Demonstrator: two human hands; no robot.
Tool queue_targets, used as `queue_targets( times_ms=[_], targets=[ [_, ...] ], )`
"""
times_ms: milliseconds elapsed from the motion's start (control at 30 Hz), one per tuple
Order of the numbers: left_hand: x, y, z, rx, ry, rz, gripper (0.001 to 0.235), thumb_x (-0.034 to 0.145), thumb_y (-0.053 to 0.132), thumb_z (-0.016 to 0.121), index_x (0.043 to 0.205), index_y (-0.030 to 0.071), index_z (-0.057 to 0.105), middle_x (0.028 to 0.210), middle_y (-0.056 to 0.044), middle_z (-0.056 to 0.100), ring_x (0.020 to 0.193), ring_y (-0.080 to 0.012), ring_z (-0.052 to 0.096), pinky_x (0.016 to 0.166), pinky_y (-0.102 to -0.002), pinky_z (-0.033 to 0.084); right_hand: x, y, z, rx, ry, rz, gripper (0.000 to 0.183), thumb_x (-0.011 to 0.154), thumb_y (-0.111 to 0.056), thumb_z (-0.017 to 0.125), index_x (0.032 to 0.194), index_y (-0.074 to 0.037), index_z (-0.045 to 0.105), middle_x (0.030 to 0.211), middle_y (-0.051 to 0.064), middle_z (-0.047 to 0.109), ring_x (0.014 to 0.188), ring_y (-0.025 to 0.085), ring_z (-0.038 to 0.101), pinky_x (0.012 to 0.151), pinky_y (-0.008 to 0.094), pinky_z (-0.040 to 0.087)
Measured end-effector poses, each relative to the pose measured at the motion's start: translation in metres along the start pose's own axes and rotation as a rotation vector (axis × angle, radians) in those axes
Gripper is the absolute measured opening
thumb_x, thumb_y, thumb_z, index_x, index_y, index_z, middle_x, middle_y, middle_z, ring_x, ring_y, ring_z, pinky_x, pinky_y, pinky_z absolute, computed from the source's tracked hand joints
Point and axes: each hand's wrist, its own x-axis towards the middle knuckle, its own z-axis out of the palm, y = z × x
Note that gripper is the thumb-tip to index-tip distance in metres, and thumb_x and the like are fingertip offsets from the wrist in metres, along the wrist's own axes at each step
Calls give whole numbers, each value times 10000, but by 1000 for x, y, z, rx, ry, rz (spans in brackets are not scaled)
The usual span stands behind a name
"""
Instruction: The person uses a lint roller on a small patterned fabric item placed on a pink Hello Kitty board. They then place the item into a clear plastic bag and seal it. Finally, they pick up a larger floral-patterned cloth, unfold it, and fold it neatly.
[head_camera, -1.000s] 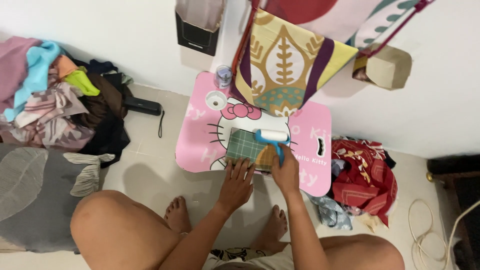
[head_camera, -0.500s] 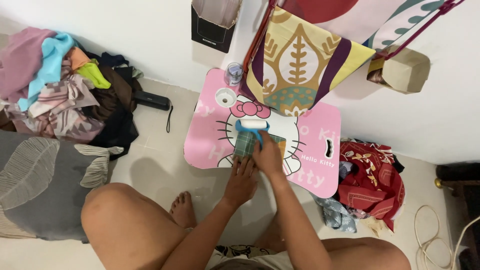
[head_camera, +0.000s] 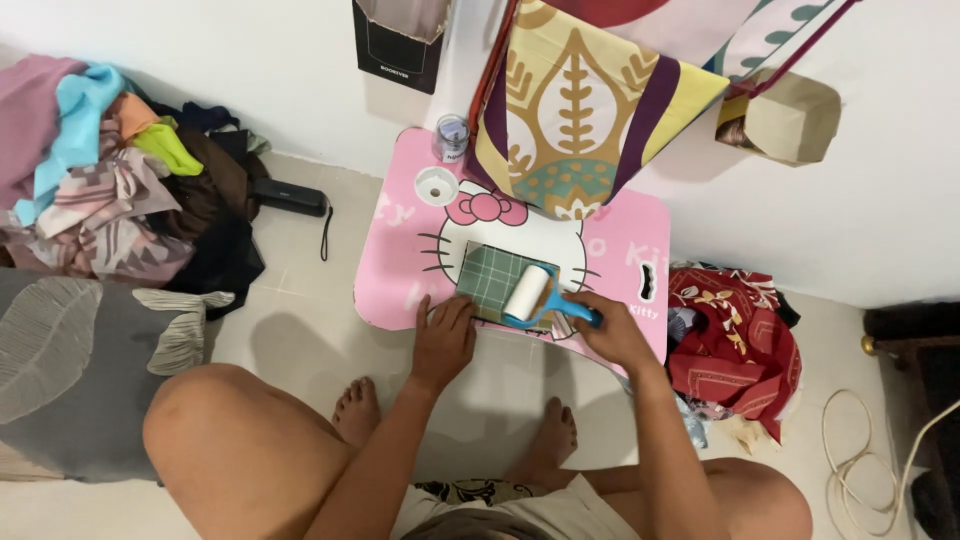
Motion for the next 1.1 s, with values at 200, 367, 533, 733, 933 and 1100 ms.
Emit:
queue_targets(
  times_ms=[200,367,533,733,933,1100],
  targets=[
    [2,2,-6,-6,-26,-7,250,918,145,649,1167,156,667,1233,21,630,1183,-165,587,1147,-517,298,-26,63,-18,49,43,73,371,798,-19,745,1128,-172,818,886,141,776,774,256,646,710,365,478],
    [0,1,-8,-57,-47,-11,250,955,147,616,1200,144,660,1260,21,623,1230,-163,565,1174,-507,254,-30,62,-22,91,117,66,381,778,-34,767,1115,-204,824,883,102,780,765,211,653,699,342,473],
    [-2,2,-8,-42,-54,13,266,946,141,626,1210,129,659,1267,2,623,1243,-178,567,1178,-507,258,-28,6,1,142,135,2,399,766,-22,750,1130,-171,814,928,165,786,815,278,695,739,382,499],
    [1,9,-14,-98,-37,-29,277,929,100,628,1200,115,680,1316,-33,584,1316,-232,503,1184,-501,263,-46,24,-4,-16,131,173,333,798,-148,792,1121,-230,812,867,115,782,769,265,682,700,371,490],
    [-7,13,-16,-122,22,-140,378,906,125,633,1284,137,631,1294,-30,545,1293,-230,498,1152,-498,288,-63,-13,6,71,238,235,393,870,-100,725,1256,-171,743,812,132,726,707,243,590,654,349,445],
    [2,17,-17,-235,74,-400,174,979,248,691,1127,158,674,1082,28,585,1086,-153,586,1065,-426,321,-55,-61,82,256,317,115,389,939,-70,619,1300,-201,684,600,111,605,348,204,580,363,277,466]
  ],
)
